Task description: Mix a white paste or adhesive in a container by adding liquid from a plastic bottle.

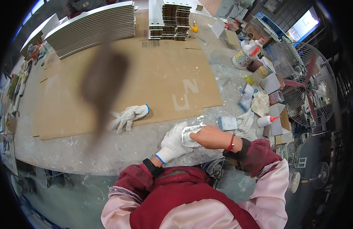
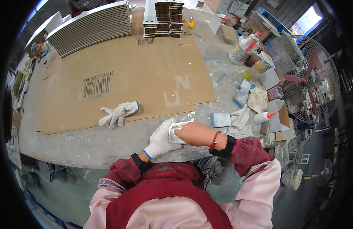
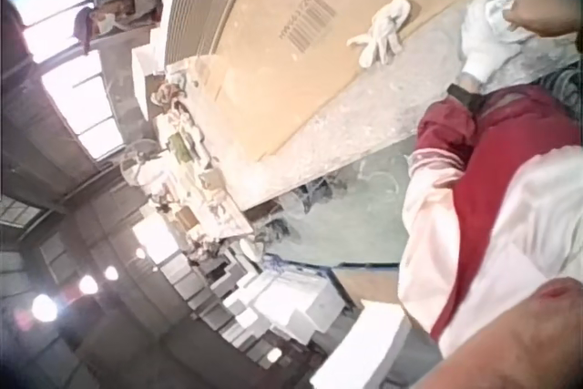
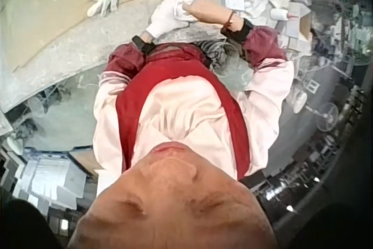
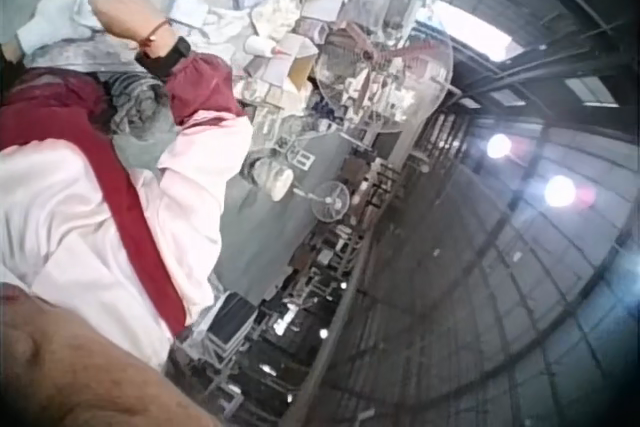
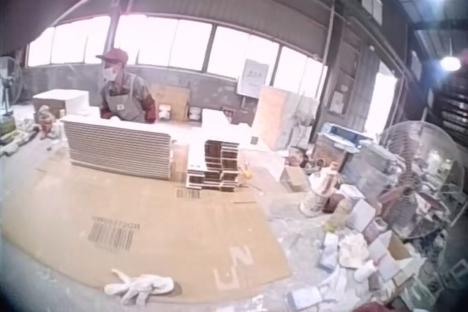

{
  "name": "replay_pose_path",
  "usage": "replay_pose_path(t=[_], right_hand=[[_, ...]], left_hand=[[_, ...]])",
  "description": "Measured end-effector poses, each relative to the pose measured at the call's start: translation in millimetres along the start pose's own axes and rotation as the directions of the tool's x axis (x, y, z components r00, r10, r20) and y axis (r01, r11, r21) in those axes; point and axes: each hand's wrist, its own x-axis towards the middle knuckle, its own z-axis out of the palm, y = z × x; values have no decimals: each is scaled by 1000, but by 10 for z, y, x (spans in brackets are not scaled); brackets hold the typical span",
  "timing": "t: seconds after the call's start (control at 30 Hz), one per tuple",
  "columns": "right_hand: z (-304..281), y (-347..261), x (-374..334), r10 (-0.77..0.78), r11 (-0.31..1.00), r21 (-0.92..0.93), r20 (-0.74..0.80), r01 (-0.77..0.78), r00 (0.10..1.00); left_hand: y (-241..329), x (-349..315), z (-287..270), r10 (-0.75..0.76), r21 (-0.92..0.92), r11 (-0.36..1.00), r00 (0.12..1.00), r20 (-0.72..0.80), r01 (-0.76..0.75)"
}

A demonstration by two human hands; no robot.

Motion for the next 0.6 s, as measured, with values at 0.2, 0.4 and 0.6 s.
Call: replay_pose_path(t=[0.2, 0.4, 0.6], right_hand=[[165, -21, 59, 23, 999, 40, -60, -20, 998], [448, 21, 110, 39, 997, 62, -58, -35, 998], [11, 71, 52, 16, 998, 62, 12, -17, 1000]], left_hand=[[-82, 14, 23, 36, 15, 999, 999, -33, -36], [-84, 6, 39, 82, 25, 996, 996, -42, -81], [-24, 11, 36, -11, 48, 999, 1000, -10, 12]])
